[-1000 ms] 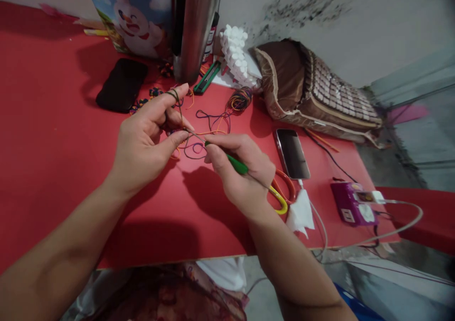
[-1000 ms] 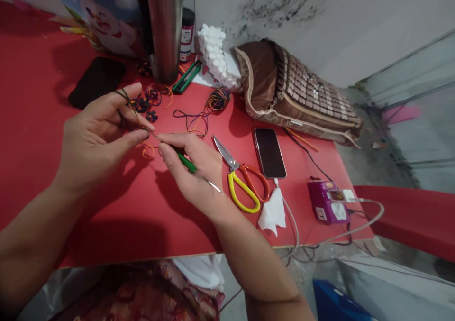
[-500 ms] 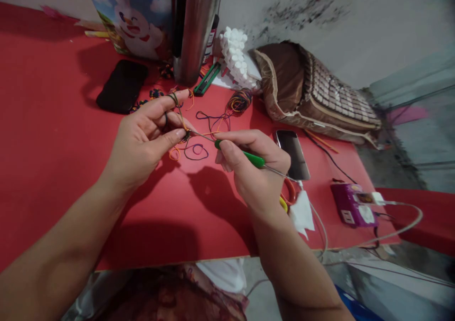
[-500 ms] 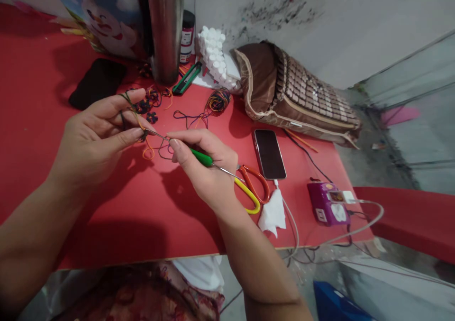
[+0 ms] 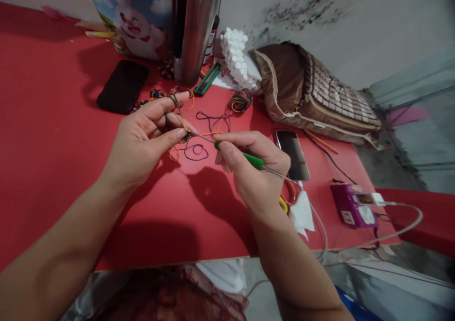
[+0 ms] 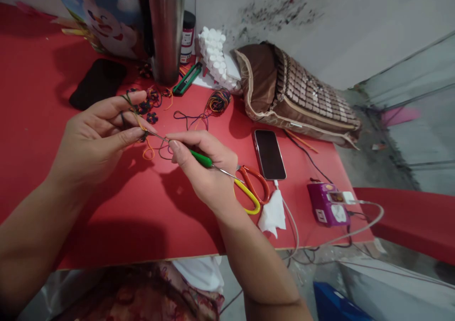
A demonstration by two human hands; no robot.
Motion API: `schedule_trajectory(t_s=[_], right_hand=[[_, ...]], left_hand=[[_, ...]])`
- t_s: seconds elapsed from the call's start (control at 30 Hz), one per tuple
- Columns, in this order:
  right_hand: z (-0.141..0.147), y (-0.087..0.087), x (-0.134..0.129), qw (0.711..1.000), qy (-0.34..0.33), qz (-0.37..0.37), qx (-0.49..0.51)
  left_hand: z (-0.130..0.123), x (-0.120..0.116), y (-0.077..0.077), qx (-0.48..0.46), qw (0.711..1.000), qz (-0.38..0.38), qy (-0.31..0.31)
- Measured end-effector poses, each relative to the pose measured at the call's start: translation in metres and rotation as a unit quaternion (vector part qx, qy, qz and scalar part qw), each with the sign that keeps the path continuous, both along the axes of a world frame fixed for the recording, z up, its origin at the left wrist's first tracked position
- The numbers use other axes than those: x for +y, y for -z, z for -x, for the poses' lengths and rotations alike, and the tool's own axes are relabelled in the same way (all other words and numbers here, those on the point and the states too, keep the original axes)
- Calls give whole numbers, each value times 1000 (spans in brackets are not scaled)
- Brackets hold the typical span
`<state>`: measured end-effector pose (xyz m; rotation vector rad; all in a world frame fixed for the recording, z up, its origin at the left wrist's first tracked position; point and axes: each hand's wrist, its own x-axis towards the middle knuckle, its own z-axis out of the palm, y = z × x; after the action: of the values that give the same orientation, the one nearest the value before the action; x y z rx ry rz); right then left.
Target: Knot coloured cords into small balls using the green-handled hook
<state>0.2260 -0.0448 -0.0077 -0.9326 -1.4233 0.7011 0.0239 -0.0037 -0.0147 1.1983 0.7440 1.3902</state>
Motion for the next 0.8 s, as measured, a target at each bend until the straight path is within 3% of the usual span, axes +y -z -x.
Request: schedule_trajectory(t_s=[0.8], right_hand=[[-3, 6, 0, 997, -35, 33, 55]], left_hand=[[-2, -1, -2, -38, 999, 21, 4]])
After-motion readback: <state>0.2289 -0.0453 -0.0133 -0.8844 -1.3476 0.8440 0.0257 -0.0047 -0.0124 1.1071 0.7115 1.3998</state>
